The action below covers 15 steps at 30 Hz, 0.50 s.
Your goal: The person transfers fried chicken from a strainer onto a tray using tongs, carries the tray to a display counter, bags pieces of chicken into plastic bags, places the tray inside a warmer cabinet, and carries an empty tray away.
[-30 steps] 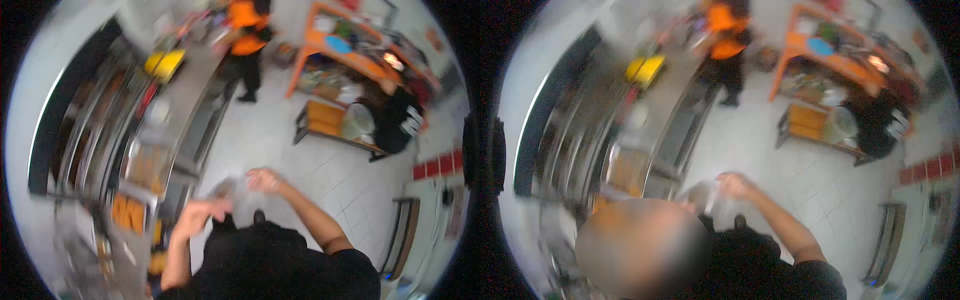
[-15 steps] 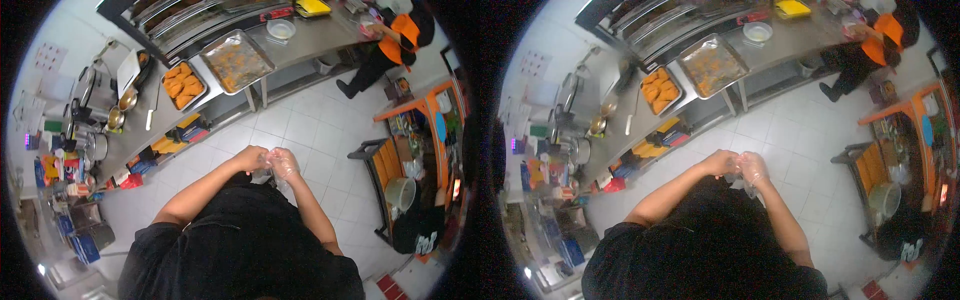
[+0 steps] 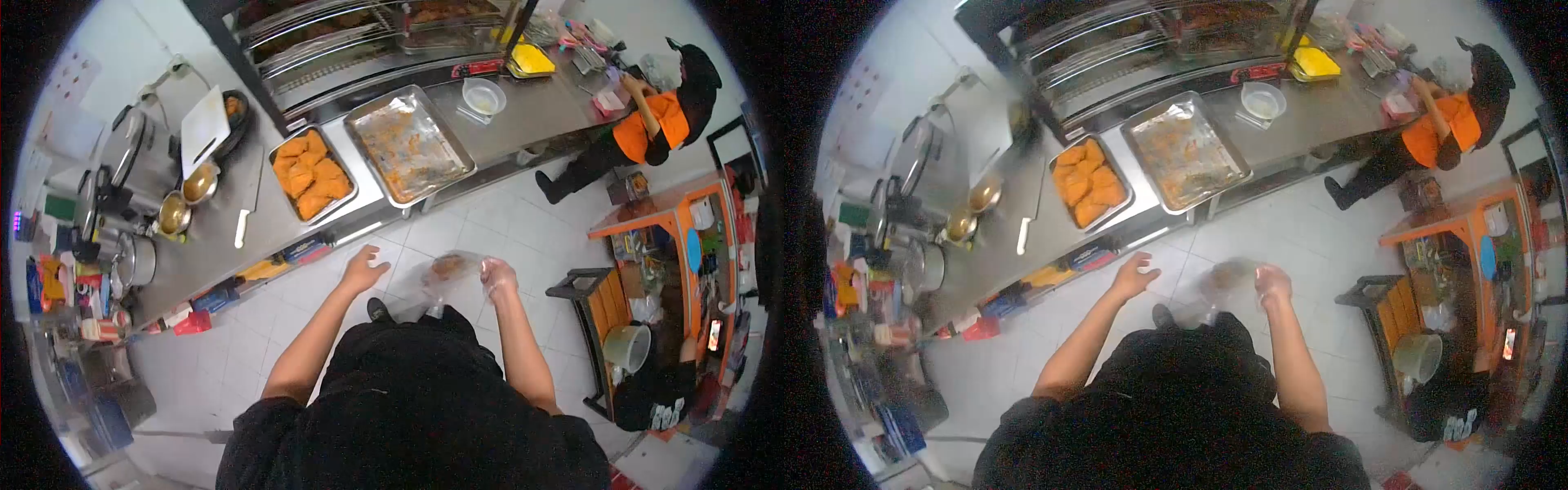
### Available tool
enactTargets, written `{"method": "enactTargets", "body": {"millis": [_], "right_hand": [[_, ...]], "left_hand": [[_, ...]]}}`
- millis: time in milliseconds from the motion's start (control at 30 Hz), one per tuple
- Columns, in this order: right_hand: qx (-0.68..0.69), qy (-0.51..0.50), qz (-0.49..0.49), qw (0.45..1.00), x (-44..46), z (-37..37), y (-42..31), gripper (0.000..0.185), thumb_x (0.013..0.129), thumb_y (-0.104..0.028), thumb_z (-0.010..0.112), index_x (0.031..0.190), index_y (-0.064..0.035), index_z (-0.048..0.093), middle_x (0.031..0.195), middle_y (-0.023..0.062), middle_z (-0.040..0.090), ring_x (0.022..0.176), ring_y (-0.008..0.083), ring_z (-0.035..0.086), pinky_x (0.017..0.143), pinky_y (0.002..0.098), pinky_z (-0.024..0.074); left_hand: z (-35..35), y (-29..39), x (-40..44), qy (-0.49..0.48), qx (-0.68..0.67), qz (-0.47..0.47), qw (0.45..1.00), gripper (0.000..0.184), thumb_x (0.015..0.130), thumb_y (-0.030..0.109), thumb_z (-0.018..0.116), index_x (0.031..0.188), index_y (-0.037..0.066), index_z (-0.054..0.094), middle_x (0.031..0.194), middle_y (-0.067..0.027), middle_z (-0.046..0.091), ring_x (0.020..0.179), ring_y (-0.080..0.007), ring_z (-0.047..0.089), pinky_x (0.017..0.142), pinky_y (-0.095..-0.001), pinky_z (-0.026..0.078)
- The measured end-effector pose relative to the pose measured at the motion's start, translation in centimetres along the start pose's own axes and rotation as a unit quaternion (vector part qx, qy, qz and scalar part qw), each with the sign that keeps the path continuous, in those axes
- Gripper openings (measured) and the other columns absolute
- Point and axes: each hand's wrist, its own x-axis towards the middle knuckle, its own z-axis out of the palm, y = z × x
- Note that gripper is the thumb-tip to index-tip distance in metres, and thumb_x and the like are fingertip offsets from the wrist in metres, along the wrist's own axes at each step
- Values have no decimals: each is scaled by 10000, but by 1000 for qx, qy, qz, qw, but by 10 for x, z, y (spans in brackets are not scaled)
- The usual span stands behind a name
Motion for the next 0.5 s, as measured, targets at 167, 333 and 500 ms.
{"method": "enactTargets", "body": {"millis": [167,333,500], "right_hand": [[-224,-19,7,974,111,-7,-25,254,999,-200,472,1060,-31,652,974,128,679,859,194,642,803,304,545],[508,42,55,859,298,31,86,226,959,-133,504,1041,-58,701,1022,102,701,905,245,668,777,402,557],[-138,56,-51,988,434,19,95,217,941,-154,519,1020,-99,714,1017,84,704,935,261,675,759,406,554]], "left_hand": [[-28,5,36,187,-339,-216,896,545,895,254,685,1341,61,438,1231,-141,613,1028,-263,652,816,-429,548],[-61,-57,79,225,-513,-232,796,321,999,222,538,1249,24,504,1256,-115,604,1122,-237,625,977,-404,495],[-57,-63,36,243,-411,-196,856,196,981,193,642,1058,58,522,973,-76,641,898,-221,665,817,-335,579]]}}
